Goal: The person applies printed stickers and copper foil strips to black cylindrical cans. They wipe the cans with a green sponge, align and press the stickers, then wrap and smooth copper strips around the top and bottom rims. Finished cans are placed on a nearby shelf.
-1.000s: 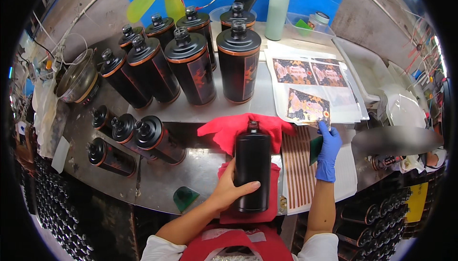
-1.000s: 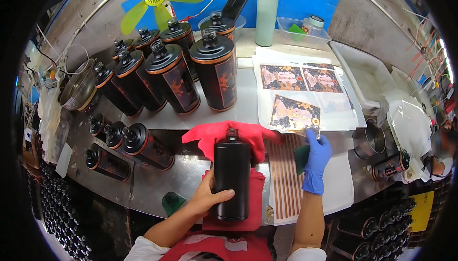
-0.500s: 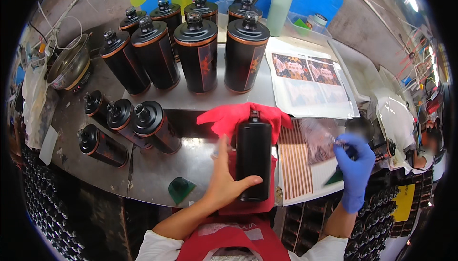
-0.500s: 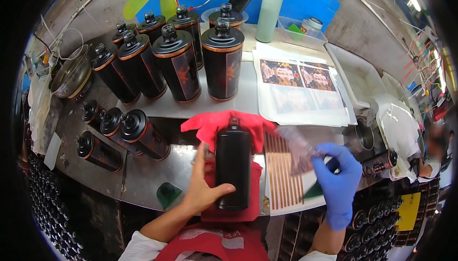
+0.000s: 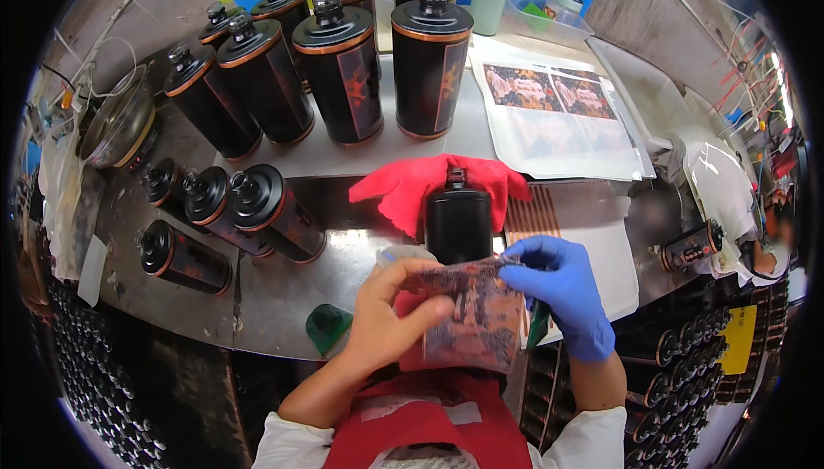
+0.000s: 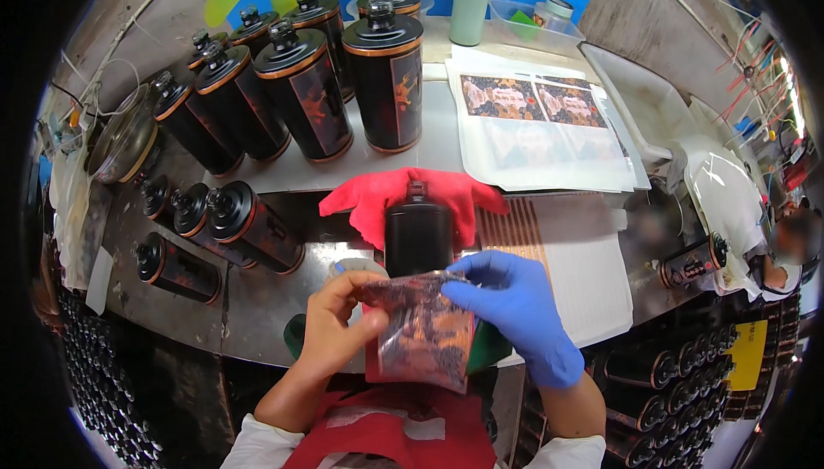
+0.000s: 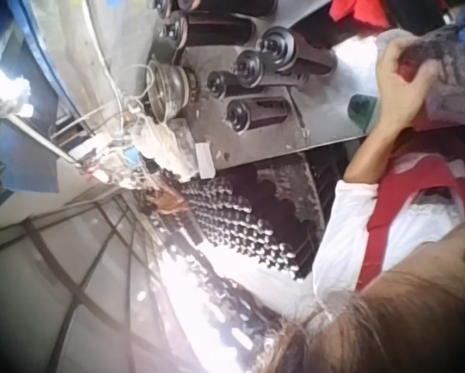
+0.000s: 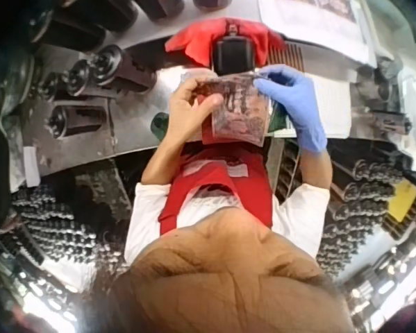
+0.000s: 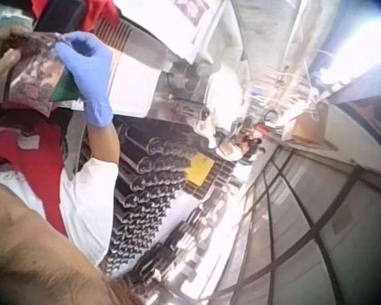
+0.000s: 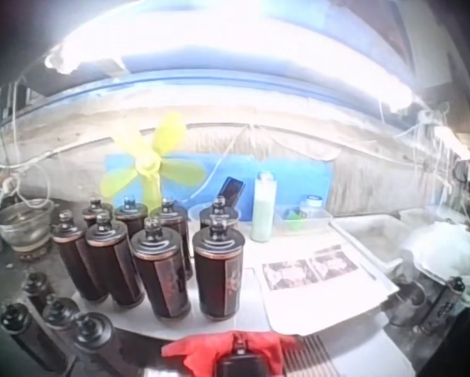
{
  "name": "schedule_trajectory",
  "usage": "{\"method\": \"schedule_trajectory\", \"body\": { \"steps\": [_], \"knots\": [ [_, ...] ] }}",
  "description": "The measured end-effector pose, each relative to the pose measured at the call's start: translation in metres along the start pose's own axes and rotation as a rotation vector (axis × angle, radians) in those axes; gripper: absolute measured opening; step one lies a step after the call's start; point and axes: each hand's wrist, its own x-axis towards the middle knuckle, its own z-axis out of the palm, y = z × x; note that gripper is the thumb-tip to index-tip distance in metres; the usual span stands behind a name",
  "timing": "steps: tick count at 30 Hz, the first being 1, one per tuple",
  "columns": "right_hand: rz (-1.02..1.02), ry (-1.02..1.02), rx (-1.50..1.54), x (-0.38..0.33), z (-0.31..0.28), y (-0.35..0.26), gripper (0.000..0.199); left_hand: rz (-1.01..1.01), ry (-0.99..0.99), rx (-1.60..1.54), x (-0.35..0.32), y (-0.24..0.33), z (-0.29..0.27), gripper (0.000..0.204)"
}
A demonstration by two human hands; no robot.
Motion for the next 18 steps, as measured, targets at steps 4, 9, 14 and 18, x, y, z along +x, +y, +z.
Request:
{"method": "schedule_trajectory", "body": {
  "steps": [4,9,14,18],
  "knots": [
    [0.052,0.005,0.07,0.025,-0.004,0.016,0.018,-0.014,0.207,-0.114,0.019,-0.016,0.006,0.012],
    [0.04,0.039,0.21,0.041,-0.005,0.025,0.016,0.026,0.279,-0.188,0.041,-0.018,0.01,0.011],
    [-0.057,0.085,0.26,0.054,-0.001,0.027,0.021,0.041,0.339,-0.222,0.051,-0.019,0.009,0.008],
    [-0.085,0.13,0.287,0.064,0.001,0.029,0.023,0.041,0.353,-0.229,0.059,-0.022,0.008,0.01]
  ]
}}
